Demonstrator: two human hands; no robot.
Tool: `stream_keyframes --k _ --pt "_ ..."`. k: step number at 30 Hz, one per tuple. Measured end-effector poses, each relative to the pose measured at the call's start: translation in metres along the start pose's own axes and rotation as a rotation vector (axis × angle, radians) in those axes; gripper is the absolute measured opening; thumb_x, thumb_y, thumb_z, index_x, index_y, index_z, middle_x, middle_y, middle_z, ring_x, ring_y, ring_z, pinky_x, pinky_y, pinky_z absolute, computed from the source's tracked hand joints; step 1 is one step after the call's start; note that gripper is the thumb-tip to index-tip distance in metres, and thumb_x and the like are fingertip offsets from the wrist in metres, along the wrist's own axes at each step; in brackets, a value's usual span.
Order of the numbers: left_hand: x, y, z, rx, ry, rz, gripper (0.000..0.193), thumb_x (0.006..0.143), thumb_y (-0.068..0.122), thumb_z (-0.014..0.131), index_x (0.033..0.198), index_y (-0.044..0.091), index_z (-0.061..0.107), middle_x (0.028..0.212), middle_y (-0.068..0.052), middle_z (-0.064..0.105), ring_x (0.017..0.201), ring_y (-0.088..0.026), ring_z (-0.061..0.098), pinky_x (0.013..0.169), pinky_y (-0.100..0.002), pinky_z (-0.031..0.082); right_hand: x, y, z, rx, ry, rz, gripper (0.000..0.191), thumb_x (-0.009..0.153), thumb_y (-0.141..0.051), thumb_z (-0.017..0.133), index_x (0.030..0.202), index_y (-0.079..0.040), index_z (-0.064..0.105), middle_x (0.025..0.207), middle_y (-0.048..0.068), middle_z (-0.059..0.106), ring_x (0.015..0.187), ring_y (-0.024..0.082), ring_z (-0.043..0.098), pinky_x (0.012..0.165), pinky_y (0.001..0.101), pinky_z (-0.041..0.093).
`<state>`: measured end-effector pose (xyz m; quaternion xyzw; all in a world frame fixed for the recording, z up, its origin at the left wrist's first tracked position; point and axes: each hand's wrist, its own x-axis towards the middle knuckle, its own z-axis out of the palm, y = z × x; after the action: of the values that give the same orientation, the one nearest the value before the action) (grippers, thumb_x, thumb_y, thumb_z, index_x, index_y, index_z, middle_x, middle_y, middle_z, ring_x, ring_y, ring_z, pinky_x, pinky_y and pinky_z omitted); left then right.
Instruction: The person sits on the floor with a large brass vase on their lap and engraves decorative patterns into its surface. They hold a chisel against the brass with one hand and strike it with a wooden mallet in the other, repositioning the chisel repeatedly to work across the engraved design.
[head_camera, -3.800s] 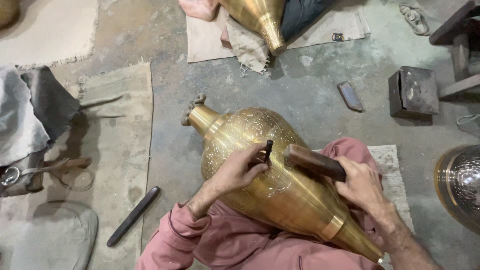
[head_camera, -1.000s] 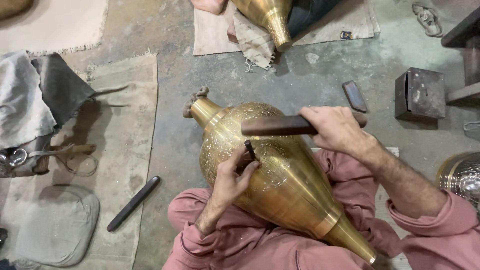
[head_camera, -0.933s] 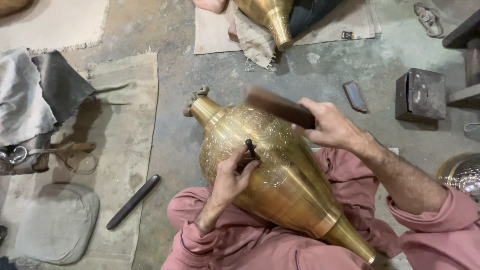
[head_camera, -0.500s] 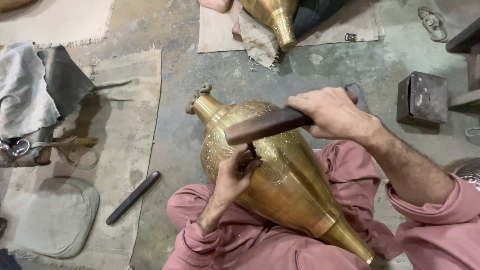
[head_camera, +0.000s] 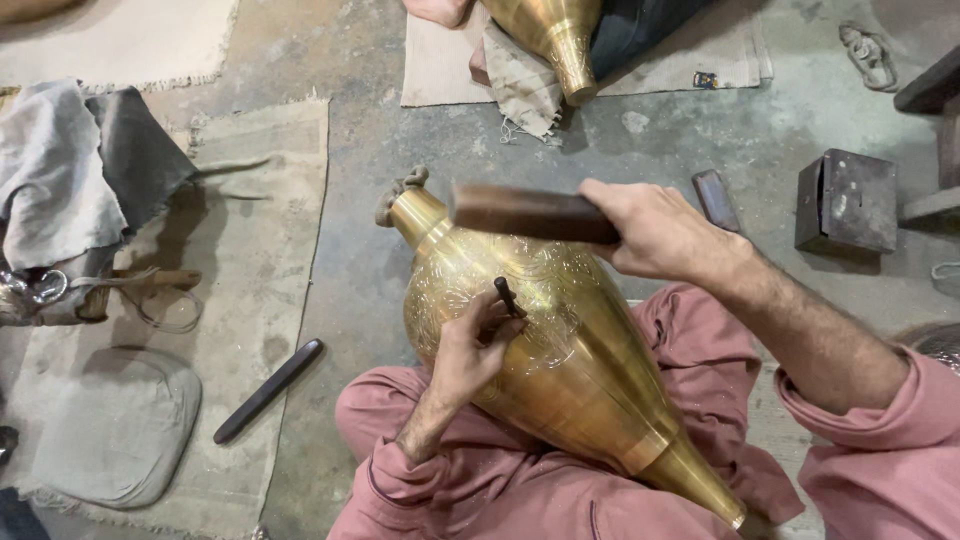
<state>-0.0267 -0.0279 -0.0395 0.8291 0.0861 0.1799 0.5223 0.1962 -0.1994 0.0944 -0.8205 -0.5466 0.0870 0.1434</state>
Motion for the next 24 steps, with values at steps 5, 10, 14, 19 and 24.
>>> stream_keyframes --k 5,10,14,19,24 --pt "-0.001 -0.009 -0.001 -0.076 -0.044 0.011 0.042 0.094 0.005 0.075 0.132 0.001 0.057 0.107 -0.014 0.08 0.096 -0.022 0.081 0.082 -0.032 0.066 -0.003 -0.002 0.002 0.167 0.013 0.006 0.024 0.086 -0.015 0.073 0.104 -0.011 0.058 0.091 0.007 0.069 0.089 0.029 0.07 0.079 0.045 0.052" --pt "0.001 -0.012 0.0 -0.001 -0.033 0.06 0.044 0.091 0.008 0.078 0.128 0.0 0.056 0.107 -0.016 0.079 0.095 -0.025 0.08 0.082 -0.034 0.068 -0.005 -0.001 0.005 0.035 0.034 -0.056 0.027 0.081 -0.006 0.069 0.105 -0.013 0.061 0.09 0.007 0.071 0.088 0.029 0.071 0.081 0.0474 0.051" --pt "0.002 -0.006 -0.002 -0.018 -0.08 0.046 0.044 0.093 0.007 0.074 0.131 0.0 0.055 0.107 -0.016 0.08 0.095 -0.024 0.081 0.08 -0.034 0.067 -0.009 0.003 0.01 -0.207 0.056 -0.12 0.042 0.067 0.0 0.07 0.107 -0.013 0.064 0.086 0.006 0.072 0.089 0.028 0.073 0.079 0.0525 0.049" --pt "0.011 0.002 -0.006 -0.029 -0.155 0.056 0.043 0.093 0.007 0.076 0.131 0.002 0.056 0.109 -0.016 0.079 0.097 -0.024 0.081 0.083 -0.033 0.066 -0.022 0.019 0.027 -0.012 0.168 -0.111 0.03 0.077 -0.004 0.071 0.104 -0.014 0.065 0.089 0.004 0.073 0.084 0.024 0.073 0.075 0.0478 0.054" --pt "0.021 0.009 -0.015 -0.014 -0.269 0.086 0.046 0.093 0.005 0.074 0.136 0.004 0.056 0.108 -0.015 0.078 0.096 -0.024 0.08 0.081 -0.034 0.065 -0.037 0.04 0.054 0.184 0.192 0.0 0.029 0.087 -0.01 0.071 0.114 -0.011 0.064 0.091 0.005 0.073 0.078 0.02 0.074 0.071 0.0381 0.061"
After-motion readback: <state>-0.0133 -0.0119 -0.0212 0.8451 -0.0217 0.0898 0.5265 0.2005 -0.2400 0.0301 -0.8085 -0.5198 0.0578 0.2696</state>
